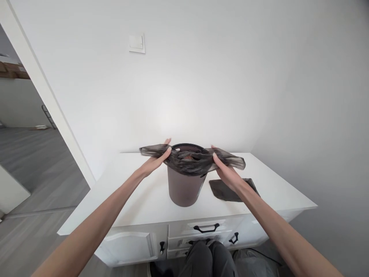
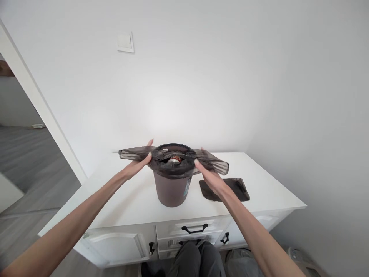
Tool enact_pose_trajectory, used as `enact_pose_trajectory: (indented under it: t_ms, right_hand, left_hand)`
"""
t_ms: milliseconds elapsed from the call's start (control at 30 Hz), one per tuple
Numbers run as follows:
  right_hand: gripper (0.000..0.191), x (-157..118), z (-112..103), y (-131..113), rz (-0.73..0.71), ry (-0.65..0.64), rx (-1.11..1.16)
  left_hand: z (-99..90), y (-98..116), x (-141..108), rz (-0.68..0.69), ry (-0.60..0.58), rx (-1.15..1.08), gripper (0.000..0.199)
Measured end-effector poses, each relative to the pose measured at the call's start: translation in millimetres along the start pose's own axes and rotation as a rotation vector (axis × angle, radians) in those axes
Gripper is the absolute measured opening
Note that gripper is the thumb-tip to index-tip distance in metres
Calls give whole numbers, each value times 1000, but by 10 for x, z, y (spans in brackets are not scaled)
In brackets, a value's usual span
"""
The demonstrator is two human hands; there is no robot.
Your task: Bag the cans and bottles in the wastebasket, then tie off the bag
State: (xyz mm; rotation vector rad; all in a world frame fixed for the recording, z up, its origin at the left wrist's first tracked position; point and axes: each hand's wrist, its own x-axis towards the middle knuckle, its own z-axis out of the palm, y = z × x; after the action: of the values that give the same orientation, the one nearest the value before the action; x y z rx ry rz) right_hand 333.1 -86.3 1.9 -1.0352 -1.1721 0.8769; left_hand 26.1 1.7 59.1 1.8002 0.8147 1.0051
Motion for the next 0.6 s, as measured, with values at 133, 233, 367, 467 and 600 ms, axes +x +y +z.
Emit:
enact_pose_trajectory:
  t_ms: [133, 233, 367, 467, 600]
  right_hand:
    - [56, 346, 139, -251, -8, 6, 18]
    - [51, 476, 222, -387, -51, -19, 163]
    - [31, 586, 283, -476, -88, -6, 416]
    - [17, 683, 295, -488, -46, 65, 527]
    - [24, 834, 393, -534, 35, 73, 270]
  left_hand:
    - [133, 258, 238, -36, 3, -227, 50]
    - [211, 371, 321, -17, 67, -394, 40]
    - [254, 479, 405, -41, 126, -795, 22]
    - [248, 585, 469, -120, 202, -975, 30]
    - [304, 759, 525, -143, 218, -908, 34]
